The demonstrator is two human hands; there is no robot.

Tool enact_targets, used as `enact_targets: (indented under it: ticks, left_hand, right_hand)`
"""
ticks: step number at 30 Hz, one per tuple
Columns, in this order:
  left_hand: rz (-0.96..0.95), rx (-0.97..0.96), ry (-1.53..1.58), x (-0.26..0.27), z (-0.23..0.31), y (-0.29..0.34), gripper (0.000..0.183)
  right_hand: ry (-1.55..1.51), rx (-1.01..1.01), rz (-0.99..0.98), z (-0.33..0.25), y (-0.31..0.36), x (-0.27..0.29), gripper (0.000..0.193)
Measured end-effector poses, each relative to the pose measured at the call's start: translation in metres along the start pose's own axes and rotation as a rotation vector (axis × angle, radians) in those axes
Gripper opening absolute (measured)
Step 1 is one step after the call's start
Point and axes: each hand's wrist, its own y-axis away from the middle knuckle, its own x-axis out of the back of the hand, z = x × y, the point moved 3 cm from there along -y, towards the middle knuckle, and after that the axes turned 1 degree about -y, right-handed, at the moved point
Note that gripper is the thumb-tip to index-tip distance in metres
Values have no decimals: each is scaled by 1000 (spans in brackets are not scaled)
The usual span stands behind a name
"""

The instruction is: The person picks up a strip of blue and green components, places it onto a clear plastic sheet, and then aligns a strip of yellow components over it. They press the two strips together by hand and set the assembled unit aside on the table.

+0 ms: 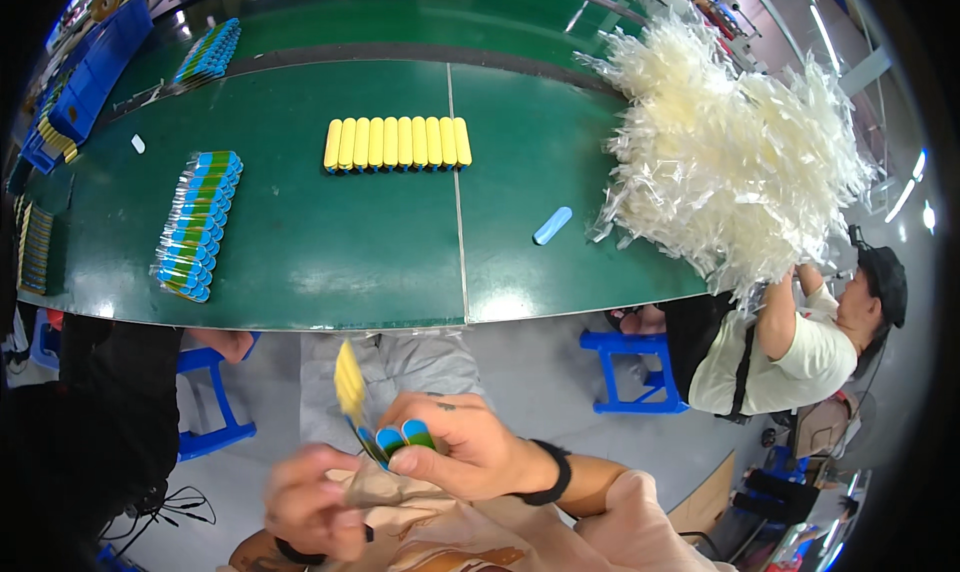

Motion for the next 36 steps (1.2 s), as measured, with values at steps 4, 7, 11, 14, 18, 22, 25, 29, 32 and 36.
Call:
enact_targets:
  ticks: [4,7,11,14,18,22,25,29,32,36]
  left_hand:
    - [41,-16,-361,17,-18,-76,56]
    - [-422,449,-12,23,-48,-81,55]
    - [-628,823,200,15,-60,-76,18]
    - [-537,465,13,11,-67,-99,29]
    - [-583,35,-382,0,-83,-141,28]
    - [-667,-335,-717,-18,-95,-153,37]
    - [-748,-379,-776,-28,-108,-153,38]
    - [-908,-260,-789,-28,-117,-145,42]
    - [-952,-89,-752,-16,-111,-144,49]
    - [-948,-86,-731,-8,-114,-146,48]
  right_hand:
    - [14,-129,-260,-14,-7,26,16]
    - [-13,-170,-306,-20,-12,38,12]
    - [119,-163,-121,-31,-20,71,10]
    - [525,16,-74,-33,-26,97,18]
    - [1206,419,-160,-29,-36,127,42]
    - [1429,530,-235,-24,-47,151,36]
    - [1488,522,-303,-19,-49,164,35]
    - [1469,361,-410,-8,-36,166,37]
    - [1346,155,-434,-28,-41,165,38]
    - [1116,41,-117,-30,-38,196,25]
